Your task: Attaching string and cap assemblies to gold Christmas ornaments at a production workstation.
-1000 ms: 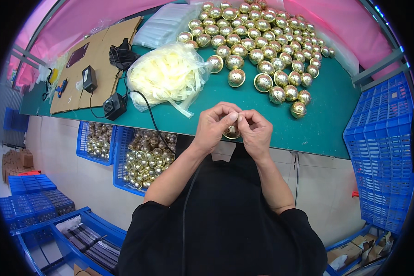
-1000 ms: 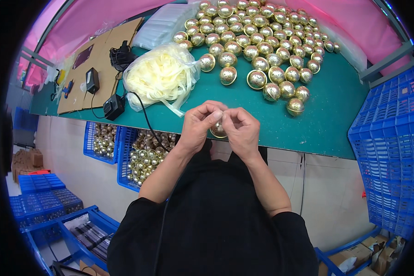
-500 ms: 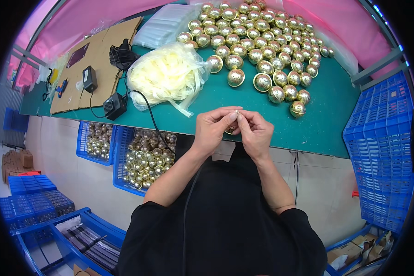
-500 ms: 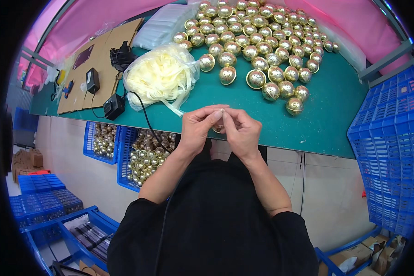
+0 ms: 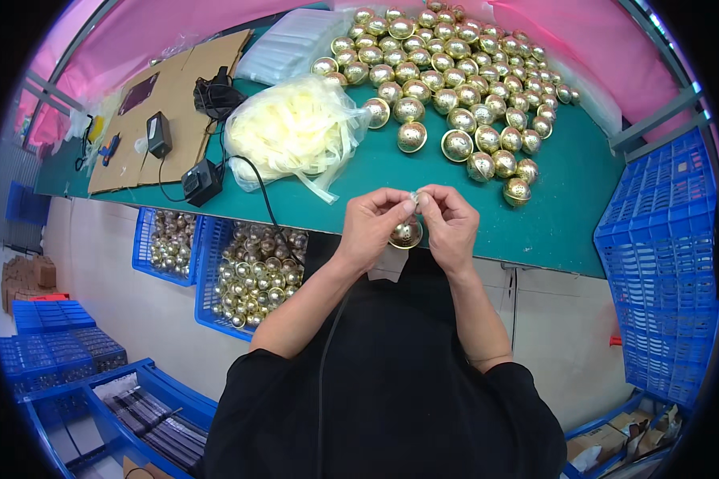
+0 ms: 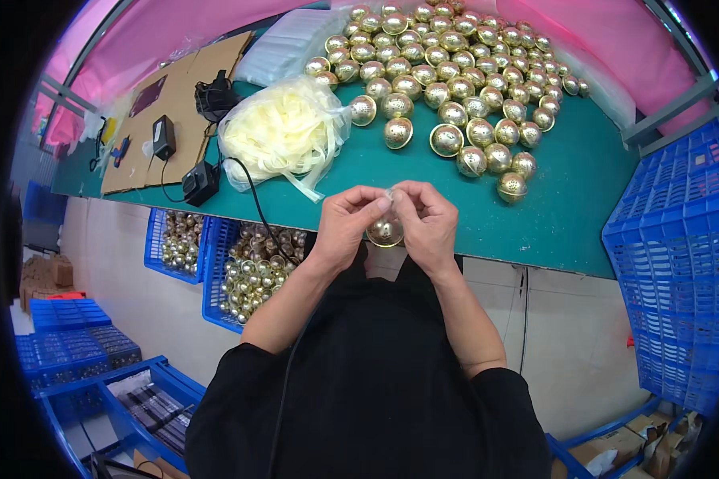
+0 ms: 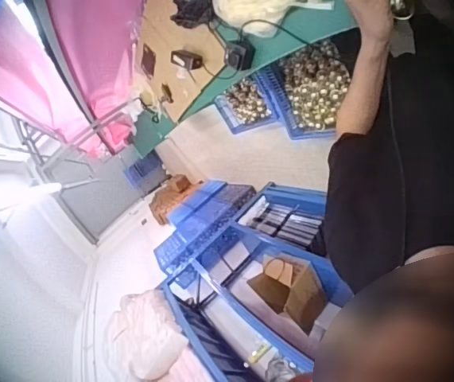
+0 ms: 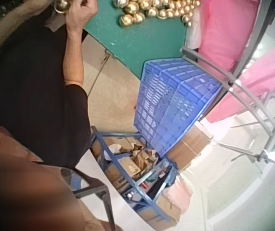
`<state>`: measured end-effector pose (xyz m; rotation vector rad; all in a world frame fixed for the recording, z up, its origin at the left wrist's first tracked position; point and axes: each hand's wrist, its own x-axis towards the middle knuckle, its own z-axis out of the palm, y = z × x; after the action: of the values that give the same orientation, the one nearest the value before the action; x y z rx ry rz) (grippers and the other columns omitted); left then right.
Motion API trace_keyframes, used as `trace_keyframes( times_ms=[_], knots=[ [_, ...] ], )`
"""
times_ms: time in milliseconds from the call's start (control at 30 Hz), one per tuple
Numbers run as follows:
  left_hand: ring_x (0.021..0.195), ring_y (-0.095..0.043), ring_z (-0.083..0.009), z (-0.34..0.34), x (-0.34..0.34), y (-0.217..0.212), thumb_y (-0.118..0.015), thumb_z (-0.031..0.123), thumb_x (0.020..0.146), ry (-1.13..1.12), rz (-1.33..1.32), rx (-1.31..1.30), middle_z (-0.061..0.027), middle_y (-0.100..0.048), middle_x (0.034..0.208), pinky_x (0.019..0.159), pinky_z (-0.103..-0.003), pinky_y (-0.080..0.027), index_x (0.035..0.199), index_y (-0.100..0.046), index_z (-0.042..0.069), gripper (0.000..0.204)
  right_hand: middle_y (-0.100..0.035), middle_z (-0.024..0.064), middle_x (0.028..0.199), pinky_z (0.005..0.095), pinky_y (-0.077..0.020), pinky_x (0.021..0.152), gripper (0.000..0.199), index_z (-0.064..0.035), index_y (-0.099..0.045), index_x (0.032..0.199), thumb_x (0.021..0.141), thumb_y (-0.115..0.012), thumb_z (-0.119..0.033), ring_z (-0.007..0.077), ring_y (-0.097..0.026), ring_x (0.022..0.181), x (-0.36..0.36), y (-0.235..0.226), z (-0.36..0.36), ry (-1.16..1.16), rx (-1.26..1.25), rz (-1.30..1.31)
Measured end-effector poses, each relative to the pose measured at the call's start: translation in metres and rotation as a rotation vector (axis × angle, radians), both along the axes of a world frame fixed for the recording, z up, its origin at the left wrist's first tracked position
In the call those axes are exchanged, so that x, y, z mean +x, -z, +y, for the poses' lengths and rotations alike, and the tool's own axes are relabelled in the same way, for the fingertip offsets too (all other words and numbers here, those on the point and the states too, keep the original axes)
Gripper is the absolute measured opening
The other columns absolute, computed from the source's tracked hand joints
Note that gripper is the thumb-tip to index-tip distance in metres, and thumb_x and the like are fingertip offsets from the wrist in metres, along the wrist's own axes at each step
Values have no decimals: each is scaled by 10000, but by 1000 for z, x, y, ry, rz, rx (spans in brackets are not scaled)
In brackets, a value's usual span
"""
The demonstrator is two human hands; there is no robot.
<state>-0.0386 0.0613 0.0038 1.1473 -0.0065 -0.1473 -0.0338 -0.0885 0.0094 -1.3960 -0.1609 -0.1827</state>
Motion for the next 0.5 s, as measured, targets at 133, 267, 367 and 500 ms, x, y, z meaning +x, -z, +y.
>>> trace_keyframes(
  times_ms=[133,267,367,500],
  knots=[
    [795,-659,-76,2,-4,-2,-718,112,1000,28,-7,28,-33,-736,915,731,-235,-528,1046,-738,-10,132,-694,8,901,215,-502,641,92,18,-683,1061,1019,-670,-62,48,-616,734,4,-1,-11,-47,4,37],
    [770,-646,-56,6,-6,-4,-718,117,1001,89,-16,100,-15,-727,900,710,-217,-520,1033,-717,1,120,-662,6,856,205,-423,567,102,-1,-666,1073,1036,-658,-96,35,-531,659,6,-3,-15,-85,80,83],
    [770,-644,-53,10,-11,-8,-717,115,1001,92,16,123,-13,-723,898,710,-214,-519,1033,-708,5,115,-660,22,844,205,-390,538,117,-5,-662,1086,1040,-657,-113,42,-506,628,5,-1,-13,-117,138,100],
    [784,-654,-64,19,-16,-7,-712,107,1002,36,53,85,-23,-722,914,716,-216,-529,1034,-705,1,111,-684,49,871,213,-405,527,124,7,-666,1091,1039,-649,-104,52,-517,615,7,-5,-8,-149,269,196]
  ],
)
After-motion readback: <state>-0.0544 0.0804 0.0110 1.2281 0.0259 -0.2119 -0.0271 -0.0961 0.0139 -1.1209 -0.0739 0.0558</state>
